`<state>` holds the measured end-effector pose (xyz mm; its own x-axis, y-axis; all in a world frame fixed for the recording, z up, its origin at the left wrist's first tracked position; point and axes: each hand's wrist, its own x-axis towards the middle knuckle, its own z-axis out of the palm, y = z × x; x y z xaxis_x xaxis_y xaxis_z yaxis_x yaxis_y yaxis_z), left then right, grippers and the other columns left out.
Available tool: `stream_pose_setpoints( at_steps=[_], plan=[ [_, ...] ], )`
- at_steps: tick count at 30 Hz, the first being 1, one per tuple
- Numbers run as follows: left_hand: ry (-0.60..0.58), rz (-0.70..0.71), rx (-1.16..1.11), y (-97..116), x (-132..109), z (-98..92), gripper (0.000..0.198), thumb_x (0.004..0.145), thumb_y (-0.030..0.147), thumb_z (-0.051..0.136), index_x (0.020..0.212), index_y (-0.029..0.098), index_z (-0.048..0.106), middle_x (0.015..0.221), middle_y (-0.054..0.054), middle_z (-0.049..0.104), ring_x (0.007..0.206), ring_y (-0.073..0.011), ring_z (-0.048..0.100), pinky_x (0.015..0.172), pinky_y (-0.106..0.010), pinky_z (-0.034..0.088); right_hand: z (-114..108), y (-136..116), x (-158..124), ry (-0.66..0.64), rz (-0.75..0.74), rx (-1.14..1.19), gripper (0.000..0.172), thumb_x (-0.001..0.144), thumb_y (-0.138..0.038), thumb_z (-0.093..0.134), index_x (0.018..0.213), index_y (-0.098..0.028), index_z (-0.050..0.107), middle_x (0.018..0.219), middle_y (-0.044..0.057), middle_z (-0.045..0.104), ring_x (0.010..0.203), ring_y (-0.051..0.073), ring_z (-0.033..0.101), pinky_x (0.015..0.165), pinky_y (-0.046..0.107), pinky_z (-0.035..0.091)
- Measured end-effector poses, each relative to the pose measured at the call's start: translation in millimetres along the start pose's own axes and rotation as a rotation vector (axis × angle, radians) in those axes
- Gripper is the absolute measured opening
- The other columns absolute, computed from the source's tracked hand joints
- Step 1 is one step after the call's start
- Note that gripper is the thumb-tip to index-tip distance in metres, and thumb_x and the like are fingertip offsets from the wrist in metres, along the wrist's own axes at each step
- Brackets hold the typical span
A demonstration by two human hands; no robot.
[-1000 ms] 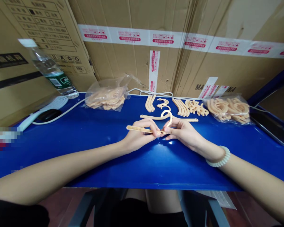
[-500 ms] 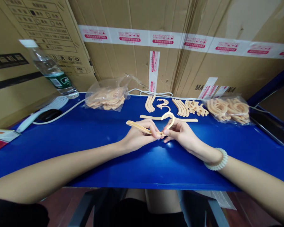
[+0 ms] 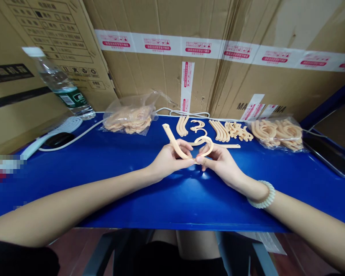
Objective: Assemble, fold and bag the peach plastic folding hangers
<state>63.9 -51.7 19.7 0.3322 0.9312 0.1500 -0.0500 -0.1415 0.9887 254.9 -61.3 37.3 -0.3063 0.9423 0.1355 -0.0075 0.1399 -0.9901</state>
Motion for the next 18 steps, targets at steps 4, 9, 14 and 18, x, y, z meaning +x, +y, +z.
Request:
stream_pose_setpoints(
  at_steps=[4,9,14,18],
  plan=[
    [-0.027,-0.056,-0.088,-0.5,1.6,0.0,0.043,0.064,0.024,0.088,0.096,0.017,0.060,0.080,0.001,0.070,0.071,-0.0132,0.068,0.069,-0.025,0.054,-0.4,1.5,0.1,-0.033,0.011,-0.014,0.038,0.067,-0.046,0.090,0.068,-0.019,0.063,0.068,-0.001,0.065,0.051,0.009,0.057,0.046,0.022,0.052],
    [-0.044,-0.084,-0.082,-0.9,2.0,0.3,0.042,0.064,0.023,0.088,0.094,0.016,0.060,0.081,-0.002,0.074,0.075,-0.0165,0.072,0.073,-0.029,0.056,-1.6,-0.9,-0.6,-0.057,0.028,-0.051,0.038,0.070,-0.049,0.088,0.073,-0.018,0.066,0.072,0.001,0.069,0.057,0.012,0.063,0.057,0.027,0.058],
    [0.013,-0.103,-0.076,-0.6,0.9,0.2,0.036,0.066,0.022,0.087,0.089,0.016,0.061,0.080,-0.002,0.074,0.075,-0.0173,0.073,0.074,-0.030,0.057,-28.3,-14.3,11.0,0.014,-0.103,-0.225,0.036,0.089,-0.054,0.069,0.097,-0.019,0.074,0.081,0.005,0.072,0.072,0.018,0.067,0.064,0.031,0.057],
    [0.007,-0.113,-0.115,-0.6,0.1,0.6,0.036,0.066,0.022,0.086,0.090,0.016,0.060,0.080,-0.002,0.074,0.077,-0.0183,0.074,0.076,-0.032,0.058,-74.4,-14.0,33.7,0.121,-0.371,-0.835,0.019,0.091,-0.035,0.066,0.093,-0.019,0.078,0.091,0.009,0.074,0.082,0.024,0.067,0.077,0.040,0.054]
  ],
)
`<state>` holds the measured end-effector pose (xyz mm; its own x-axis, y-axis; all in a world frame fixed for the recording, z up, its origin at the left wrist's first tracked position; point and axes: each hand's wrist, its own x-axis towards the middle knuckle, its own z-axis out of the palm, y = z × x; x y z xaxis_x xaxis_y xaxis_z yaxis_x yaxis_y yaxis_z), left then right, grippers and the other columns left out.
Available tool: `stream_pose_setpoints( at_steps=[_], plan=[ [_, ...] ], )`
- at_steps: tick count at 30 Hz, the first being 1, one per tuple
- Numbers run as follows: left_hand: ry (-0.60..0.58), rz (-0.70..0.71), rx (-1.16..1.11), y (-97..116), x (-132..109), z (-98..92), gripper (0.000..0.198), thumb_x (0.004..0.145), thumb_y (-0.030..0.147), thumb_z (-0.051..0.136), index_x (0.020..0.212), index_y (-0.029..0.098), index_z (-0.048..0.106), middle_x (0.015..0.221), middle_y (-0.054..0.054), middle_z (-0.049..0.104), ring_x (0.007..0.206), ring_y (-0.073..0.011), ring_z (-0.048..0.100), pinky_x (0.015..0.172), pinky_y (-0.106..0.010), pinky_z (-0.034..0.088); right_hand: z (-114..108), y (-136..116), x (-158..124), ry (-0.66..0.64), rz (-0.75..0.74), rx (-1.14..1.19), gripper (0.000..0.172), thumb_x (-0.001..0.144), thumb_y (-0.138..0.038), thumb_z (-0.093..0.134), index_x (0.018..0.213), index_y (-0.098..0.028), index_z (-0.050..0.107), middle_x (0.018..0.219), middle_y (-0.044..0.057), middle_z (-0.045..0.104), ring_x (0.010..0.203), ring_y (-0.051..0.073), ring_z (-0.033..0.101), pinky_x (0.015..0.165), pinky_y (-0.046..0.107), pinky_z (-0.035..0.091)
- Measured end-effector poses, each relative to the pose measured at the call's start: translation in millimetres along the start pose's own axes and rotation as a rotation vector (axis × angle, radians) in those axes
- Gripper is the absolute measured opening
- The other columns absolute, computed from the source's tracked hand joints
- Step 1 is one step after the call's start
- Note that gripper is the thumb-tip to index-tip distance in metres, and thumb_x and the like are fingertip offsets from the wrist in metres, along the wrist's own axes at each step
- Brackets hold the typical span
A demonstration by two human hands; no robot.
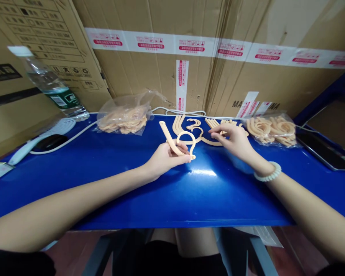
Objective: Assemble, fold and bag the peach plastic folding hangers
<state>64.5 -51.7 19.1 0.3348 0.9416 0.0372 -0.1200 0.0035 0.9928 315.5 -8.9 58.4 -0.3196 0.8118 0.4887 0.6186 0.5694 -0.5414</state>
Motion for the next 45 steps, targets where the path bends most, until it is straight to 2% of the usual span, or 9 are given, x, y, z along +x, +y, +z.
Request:
stream_pose_setpoints(
  at_steps=[5,13,20,24,28,31,35,40,45],
  plan=[
    [-0.014,0.005,-0.008,-0.1,-0.1,0.4,0.034,0.066,0.020,0.086,0.088,0.016,0.061,0.079,-0.002,0.074,0.074,-0.0174,0.073,0.075,-0.032,0.058,-5.0,42.1,11.2,-0.124,-0.192,-0.420,0.019,0.090,-0.023,0.063,0.097,-0.018,0.080,0.097,0.013,0.072,0.095,0.031,0.061,0.089,0.047,0.048],
    [-0.040,0.012,-0.017,0.6,0.2,0.3,0.030,0.070,0.024,0.085,0.085,0.015,0.061,0.079,-0.002,0.072,0.071,-0.0155,0.072,0.071,-0.029,0.058,5.0,59.6,16.0,-0.165,-0.177,-0.465,0.021,0.088,-0.014,0.060,0.094,-0.015,0.081,0.096,0.014,0.071,0.094,0.030,0.061,0.089,0.046,0.049],
    [-0.043,0.013,-0.039,0.2,-0.5,0.2,0.031,0.070,0.023,0.086,0.085,0.014,0.061,0.079,-0.001,0.072,0.071,-0.0150,0.072,0.071,-0.029,0.058,0.6,40.6,15.1,0.024,-0.102,-0.204,0.016,0.090,-0.022,0.061,0.090,-0.017,0.076,0.091,0.010,0.068,0.080,0.023,0.063,0.077,0.038,0.050],
    [-0.019,-0.009,-0.078,-0.2,-0.3,0.3,0.033,0.069,0.022,0.087,0.087,0.014,0.061,0.078,-0.001,0.072,0.071,-0.0147,0.072,0.072,-0.028,0.058,-5.6,8.5,6.7,0.218,-0.018,0.097,0.020,0.096,-0.036,0.060,0.096,-0.020,0.071,0.083,0.005,0.068,0.074,0.019,0.063,0.067,0.031,0.049],
    [-0.020,0.002,-0.078,-0.1,0.4,0.2,0.032,0.069,0.022,0.087,0.086,0.014,0.061,0.079,-0.002,0.073,0.071,-0.0144,0.072,0.072,-0.028,0.057,-12.7,-28.3,-4.4,0.315,0.083,0.453,0.026,0.092,-0.049,0.068,0.098,-0.024,0.068,0.058,-0.004,0.055,0.046,0.012,0.050,0.044,0.025,0.038],
    [-0.026,0.016,-0.072,-0.9,0.8,-0.2,0.030,0.070,0.021,0.085,0.085,0.013,0.062,0.080,-0.003,0.073,0.071,-0.0141,0.071,0.071,-0.027,0.056,-16.5,-43.8,-9.6,0.268,0.183,0.666,0.031,0.088,-0.054,0.074,0.098,-0.025,0.066,0.063,-0.003,0.062,0.049,0.013,0.059,0.044,0.023,0.041],
    [-0.027,0.046,-0.078,-3.2,1.8,-0.9,0.028,0.070,0.020,0.084,0.085,0.014,0.061,0.080,-0.002,0.072,0.071,-0.0133,0.071,0.070,-0.026,0.055,-13.8,-44.3,-12.2,0.116,0.383,0.882,0.034,0.079,-0.050,0.082,0.094,-0.022,0.070,0.079,0.002,0.072,0.065,0.016,0.070,0.048,0.022,0.047],
    [-0.032,0.061,-0.069,-3.8,3.3,-1.9,0.030,0.068,0.018,0.085,0.086,0.014,0.061,0.080,0.000,0.071,0.072,-0.0128,0.071,0.072,-0.025,0.054,0.6,-36.6,-16.1,0.053,0.554,0.996,0.035,0.067,-0.041,0.091,0.086,-0.019,0.072,0.069,0.000,0.071,0.058,0.011,0.067,0.051,0.018,0.052],
    [-0.038,0.077,-0.036,-2.7,2.9,-2.1,0.028,0.067,0.016,0.084,0.085,0.013,0.063,0.083,0.000,0.069,0.073,-0.0116,0.069,0.074,-0.025,0.053,12.8,-40.6,-20.7,-0.009,0.628,0.991,0.032,0.066,-0.034,0.091,0.080,-0.018,0.068,0.066,0.002,0.073,0.055,0.012,0.069,0.051,0.018,0.054]
  ],
)
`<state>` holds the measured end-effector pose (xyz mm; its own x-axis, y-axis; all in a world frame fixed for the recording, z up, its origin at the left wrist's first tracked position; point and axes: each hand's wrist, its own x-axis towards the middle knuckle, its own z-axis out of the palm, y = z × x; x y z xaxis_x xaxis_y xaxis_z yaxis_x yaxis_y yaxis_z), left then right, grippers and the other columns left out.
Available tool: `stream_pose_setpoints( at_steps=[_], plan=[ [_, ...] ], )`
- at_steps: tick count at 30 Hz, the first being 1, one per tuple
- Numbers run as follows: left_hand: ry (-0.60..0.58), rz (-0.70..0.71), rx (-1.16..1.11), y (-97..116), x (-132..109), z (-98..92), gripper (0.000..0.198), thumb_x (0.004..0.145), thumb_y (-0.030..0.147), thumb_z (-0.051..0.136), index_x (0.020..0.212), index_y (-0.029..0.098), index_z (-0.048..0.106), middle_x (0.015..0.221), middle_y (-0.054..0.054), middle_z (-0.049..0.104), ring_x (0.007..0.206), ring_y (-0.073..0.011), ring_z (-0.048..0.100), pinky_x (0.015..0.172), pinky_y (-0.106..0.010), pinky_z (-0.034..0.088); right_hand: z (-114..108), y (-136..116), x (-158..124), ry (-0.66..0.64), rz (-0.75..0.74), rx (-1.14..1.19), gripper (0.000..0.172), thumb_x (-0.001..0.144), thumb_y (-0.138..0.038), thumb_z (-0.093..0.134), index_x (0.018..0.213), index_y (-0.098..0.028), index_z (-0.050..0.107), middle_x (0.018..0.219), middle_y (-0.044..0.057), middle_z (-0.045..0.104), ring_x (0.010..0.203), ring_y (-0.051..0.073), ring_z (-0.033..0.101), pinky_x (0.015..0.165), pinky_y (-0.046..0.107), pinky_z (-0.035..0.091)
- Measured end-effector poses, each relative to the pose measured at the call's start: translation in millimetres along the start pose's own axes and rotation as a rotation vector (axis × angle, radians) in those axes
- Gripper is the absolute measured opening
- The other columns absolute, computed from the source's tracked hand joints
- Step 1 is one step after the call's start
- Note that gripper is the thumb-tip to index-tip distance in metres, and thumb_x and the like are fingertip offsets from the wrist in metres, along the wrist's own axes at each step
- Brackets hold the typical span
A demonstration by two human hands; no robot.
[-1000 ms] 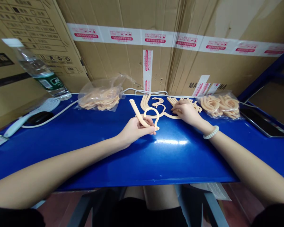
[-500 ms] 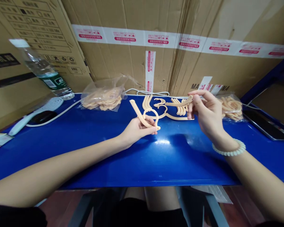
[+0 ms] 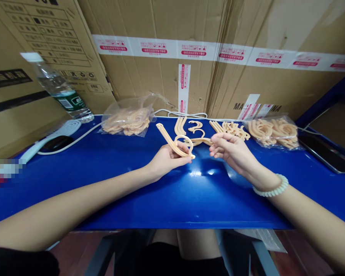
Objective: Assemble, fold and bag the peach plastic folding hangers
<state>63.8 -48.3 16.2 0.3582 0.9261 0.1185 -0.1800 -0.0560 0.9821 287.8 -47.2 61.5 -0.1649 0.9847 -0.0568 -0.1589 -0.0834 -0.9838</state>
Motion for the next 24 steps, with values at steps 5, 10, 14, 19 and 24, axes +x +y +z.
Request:
stream_pose_setpoints(
  at_steps=[5,10,14,19,24],
  plan=[
    [-0.013,0.012,0.007,0.6,-0.6,-0.1,0.025,0.068,0.016,0.083,0.084,0.014,0.064,0.087,0.000,0.067,0.075,-0.0112,0.067,0.074,-0.025,0.053,5.2,0.8,-0.5,0.008,0.095,0.083,0.030,0.073,-0.021,0.084,0.097,-0.020,0.066,0.072,0.003,0.075,0.061,0.014,0.072,0.053,0.018,0.057],
    [-0.045,0.061,0.069,-0.7,-0.3,-3.2,0.019,0.072,0.018,0.081,0.084,0.014,0.067,0.091,-0.001,0.066,0.080,-0.0122,0.066,0.077,-0.026,0.052,4.7,2.9,0.7,-0.076,0.169,0.097,0.023,0.078,-0.017,0.081,0.097,-0.017,0.067,0.078,0.005,0.077,0.070,0.014,0.075,0.058,0.017,0.059],
    [-0.049,0.077,0.092,-0.3,-0.8,-3.7,0.018,0.075,0.021,0.080,0.086,0.015,0.067,0.091,-0.002,0.068,0.083,-0.0145,0.067,0.079,-0.028,0.053,5.9,7.7,-2.4,-0.188,0.130,-0.002,0.025,0.075,-0.025,0.086,0.089,-0.018,0.066,0.093,0.007,0.078,0.089,0.019,0.076,0.061,0.018,0.060],
    [-0.057,0.041,0.090,4.5,-2.0,-1.2,0.021,0.074,0.019,0.081,0.086,0.015,0.064,0.088,-0.002,0.071,0.081,-0.0144,0.068,0.078,-0.028,0.053,5.9,12.1,-4.5,-0.271,0.019,-0.179,0.031,0.074,-0.033,0.087,0.091,-0.018,0.066,0.087,0.004,0.075,0.086,0.017,0.073,0.061,0.021,0.062],
    [-0.074,0.008,0.126,7.8,-2.7,-1.1,0.026,0.072,0.016,0.081,0.088,0.016,0.061,0.089,-0.002,0.073,0.079,-0.0138,0.069,0.077,-0.028,0.054,4.9,16.1,-1.1,-0.384,-0.085,-0.298,0.026,0.077,-0.035,0.084,0.090,-0.016,0.072,0.083,0.003,0.072,0.072,0.014,0.068,0.061,0.024,0.062]
  ],
)
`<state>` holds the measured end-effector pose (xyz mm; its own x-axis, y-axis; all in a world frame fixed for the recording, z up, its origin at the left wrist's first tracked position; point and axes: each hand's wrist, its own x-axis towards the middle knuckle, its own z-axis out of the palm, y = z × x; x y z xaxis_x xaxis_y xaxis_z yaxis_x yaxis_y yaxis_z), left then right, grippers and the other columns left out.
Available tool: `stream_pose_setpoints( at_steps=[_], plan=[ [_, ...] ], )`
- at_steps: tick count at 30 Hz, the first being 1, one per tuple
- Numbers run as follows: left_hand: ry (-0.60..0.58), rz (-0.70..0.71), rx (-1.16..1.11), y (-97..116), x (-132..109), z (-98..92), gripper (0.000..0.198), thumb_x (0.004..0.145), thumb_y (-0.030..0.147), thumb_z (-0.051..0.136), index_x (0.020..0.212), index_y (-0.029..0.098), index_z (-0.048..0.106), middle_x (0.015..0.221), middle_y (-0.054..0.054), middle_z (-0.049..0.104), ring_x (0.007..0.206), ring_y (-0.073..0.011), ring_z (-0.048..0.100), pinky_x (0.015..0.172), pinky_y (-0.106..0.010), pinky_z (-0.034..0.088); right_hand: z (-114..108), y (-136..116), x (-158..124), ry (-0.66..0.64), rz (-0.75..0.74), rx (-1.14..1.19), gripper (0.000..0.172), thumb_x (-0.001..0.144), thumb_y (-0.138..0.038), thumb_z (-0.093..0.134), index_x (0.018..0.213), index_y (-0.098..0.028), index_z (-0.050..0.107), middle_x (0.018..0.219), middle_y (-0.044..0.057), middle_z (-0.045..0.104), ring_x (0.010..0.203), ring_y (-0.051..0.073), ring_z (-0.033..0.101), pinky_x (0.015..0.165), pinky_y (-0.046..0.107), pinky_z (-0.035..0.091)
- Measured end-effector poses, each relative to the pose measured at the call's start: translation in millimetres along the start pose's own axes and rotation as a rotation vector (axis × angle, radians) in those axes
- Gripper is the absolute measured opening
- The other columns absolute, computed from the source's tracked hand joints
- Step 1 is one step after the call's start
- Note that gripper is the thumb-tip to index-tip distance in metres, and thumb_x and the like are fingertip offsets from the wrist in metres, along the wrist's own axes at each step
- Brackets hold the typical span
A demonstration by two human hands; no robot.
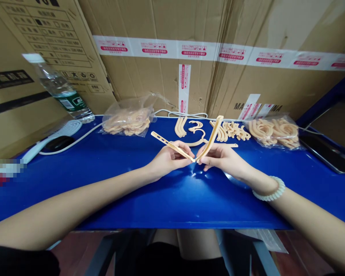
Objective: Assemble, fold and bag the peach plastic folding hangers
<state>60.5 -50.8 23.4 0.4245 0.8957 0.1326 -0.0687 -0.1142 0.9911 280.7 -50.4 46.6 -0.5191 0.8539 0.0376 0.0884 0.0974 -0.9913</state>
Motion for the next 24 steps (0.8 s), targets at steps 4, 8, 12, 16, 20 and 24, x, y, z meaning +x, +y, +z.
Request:
stream_pose_setpoints(
  at_steps=[4,8,12,16,20,24],
  plan=[
    [-0.020,-0.008,0.002,0.2,-0.3,-0.5,0.027,0.072,0.016,0.080,0.089,0.017,0.060,0.090,-0.002,0.074,0.080,-0.0143,0.069,0.078,-0.029,0.054,0.3,0.2,1.0,0.000,-0.038,-0.047,0.024,0.074,-0.032,0.085,0.088,-0.015,0.076,0.087,0.005,0.074,0.069,0.013,0.067,0.059,0.024,0.061],
    [-0.012,0.003,0.020,0.4,0.1,-0.4,0.025,0.072,0.017,0.081,0.087,0.017,0.061,0.088,-0.002,0.073,0.080,-0.0154,0.070,0.077,-0.029,0.055,1.5,-0.6,0.2,0.027,-0.062,-0.046,0.021,0.074,-0.031,0.084,0.087,-0.016,0.076,0.085,0.005,0.074,0.067,0.013,0.067,0.058,0.025,0.061],
    [-0.016,0.014,0.045,1.6,-0.1,-0.2,0.024,0.073,0.019,0.081,0.086,0.017,0.061,0.088,-0.003,0.074,0.078,-0.0156,0.070,0.076,-0.029,0.056,1.9,1.3,0.2,0.059,-0.060,0.000,0.025,0.072,-0.028,0.087,0.089,-0.016,0.074,0.085,0.005,0.075,0.069,0.015,0.069,0.058,0.026,0.062],
    [-0.025,0.009,0.020,2.3,-1.0,-0.1,0.027,0.072,0.018,0.082,0.088,0.017,0.060,0.088,-0.002,0.074,0.078,-0.0151,0.070,0.078,-0.029,0.056,1.8,1.1,0.4,0.087,-0.049,0.004,0.026,0.068,-0.029,0.088,0.086,-0.015,0.075,0.089,0.006,0.076,0.072,0.016,0.070,0.058,0.026,0.061],
    [-0.039,0.010,-0.012,0.7,-1.2,0.0,0.026,0.072,0.019,0.083,0.087,0.016,0.062,0.088,-0.003,0.075,0.081,-0.0161,0.071,0.081,-0.030,0.056,3.2,-2.3,0.0,0.063,-0.053,-0.035,0.021,0.068,-0.028,0.088,0.081,-0.015,0.077,0.089,0.006,0.075,0.068,0.015,0.069,0.056,0.025,0.060],
    [-0.032,-0.010,-0.057,-1.7,-1.0,0.6,0.026,0.071,0.020,0.084,0.088,0.016,0.064,0.088,-0.003,0.075,0.082,-0.0162,0.072,0.084,-0.031,0.057,4.7,-4.0,0.3,0.079,-0.076,-0.028,0.021,0.066,-0.028,0.089,0.078,-0.016,0.077,0.084,0.005,0.075,0.067,0.015,0.068,0.057,0.026,0.059]
  ],
)
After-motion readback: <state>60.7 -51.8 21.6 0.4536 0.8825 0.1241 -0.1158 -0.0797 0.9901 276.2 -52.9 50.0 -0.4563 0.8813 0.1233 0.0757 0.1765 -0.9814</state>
